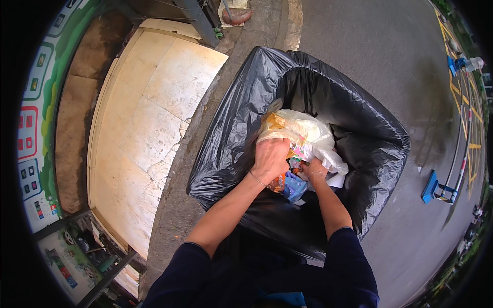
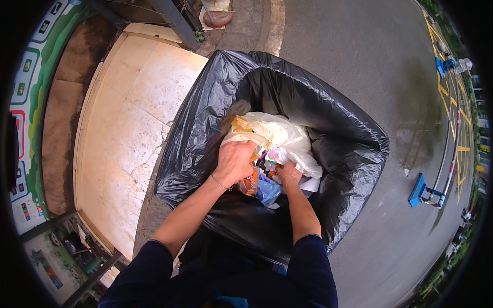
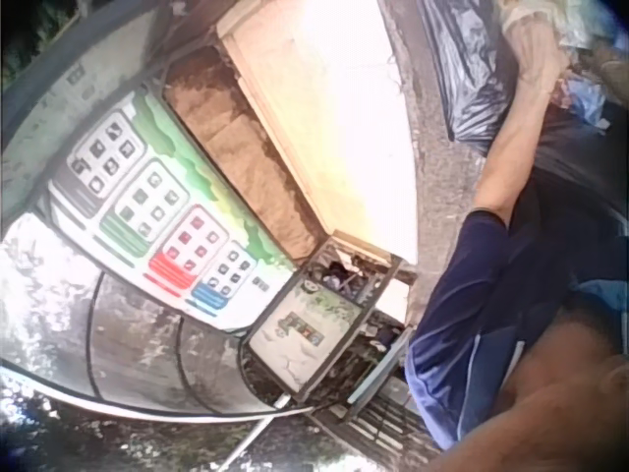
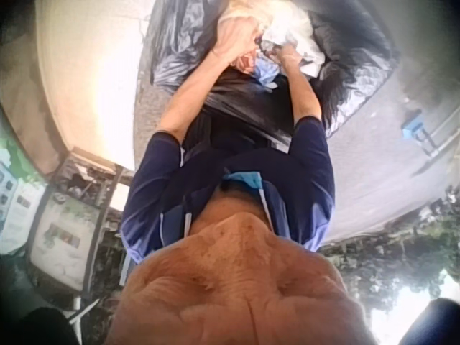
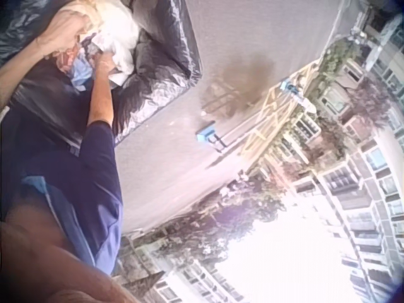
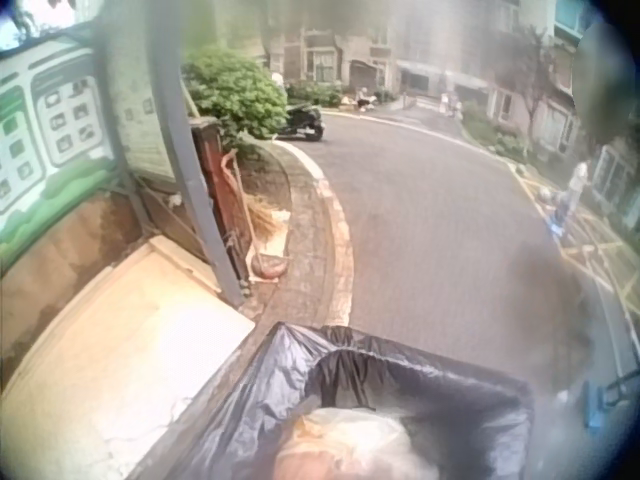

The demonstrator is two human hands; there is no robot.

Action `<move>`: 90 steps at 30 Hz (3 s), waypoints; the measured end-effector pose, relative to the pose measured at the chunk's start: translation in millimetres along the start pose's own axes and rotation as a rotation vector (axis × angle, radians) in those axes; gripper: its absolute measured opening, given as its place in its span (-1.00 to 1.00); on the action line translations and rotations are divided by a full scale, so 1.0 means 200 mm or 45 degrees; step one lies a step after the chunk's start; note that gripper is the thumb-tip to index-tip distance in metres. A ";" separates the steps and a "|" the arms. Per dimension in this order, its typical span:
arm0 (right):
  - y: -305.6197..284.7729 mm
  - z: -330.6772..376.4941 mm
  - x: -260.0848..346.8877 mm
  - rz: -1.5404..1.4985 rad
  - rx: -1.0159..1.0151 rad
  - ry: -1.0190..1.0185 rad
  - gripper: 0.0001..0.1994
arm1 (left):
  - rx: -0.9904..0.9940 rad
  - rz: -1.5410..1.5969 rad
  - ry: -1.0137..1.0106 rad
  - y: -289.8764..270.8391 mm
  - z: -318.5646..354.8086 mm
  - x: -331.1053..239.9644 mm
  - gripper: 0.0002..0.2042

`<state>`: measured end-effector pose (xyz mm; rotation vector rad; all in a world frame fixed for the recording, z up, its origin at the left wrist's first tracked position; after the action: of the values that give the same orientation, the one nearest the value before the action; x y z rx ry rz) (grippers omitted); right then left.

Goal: The person sorts recyclable items from a black trash bag, including cans, plastic bottles, and paper packaging, placing them into a blue collection bag. The person then uses a mop to clean the tiled floor of the recycling station and repositions the blue and grey bins.

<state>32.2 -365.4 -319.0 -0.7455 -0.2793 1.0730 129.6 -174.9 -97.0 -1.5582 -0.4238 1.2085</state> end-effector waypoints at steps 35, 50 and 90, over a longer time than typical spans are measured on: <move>-0.29 1.04 -0.14 -1.815 0.987 -0.429 -0.39 | 1.078 1.253 -0.376 0.25 0.37 -0.02 -0.37; -0.33 1.21 -0.05 -2.230 0.844 -0.482 -0.46 | 1.041 2.258 -0.646 -0.27 0.63 -0.22 -0.35; -0.30 0.40 -0.41 -1.178 -0.650 -0.135 -0.92 | -0.053 2.492 -0.319 -0.32 0.90 -0.04 -0.19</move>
<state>-8.4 -419.7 -209.9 -0.8708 -0.9098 0.1464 -7.4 -64.6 -22.1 -1.6197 1.3192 2.7510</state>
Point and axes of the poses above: each hand's wrist, its own z-axis away from the middle knuckle, its own y-axis out of the palm, x = y × z, the point moved 7 cm from there along -z, towards the middle knuckle, and after that the axes turned 5 degrees about y, right-handed, at the moved point
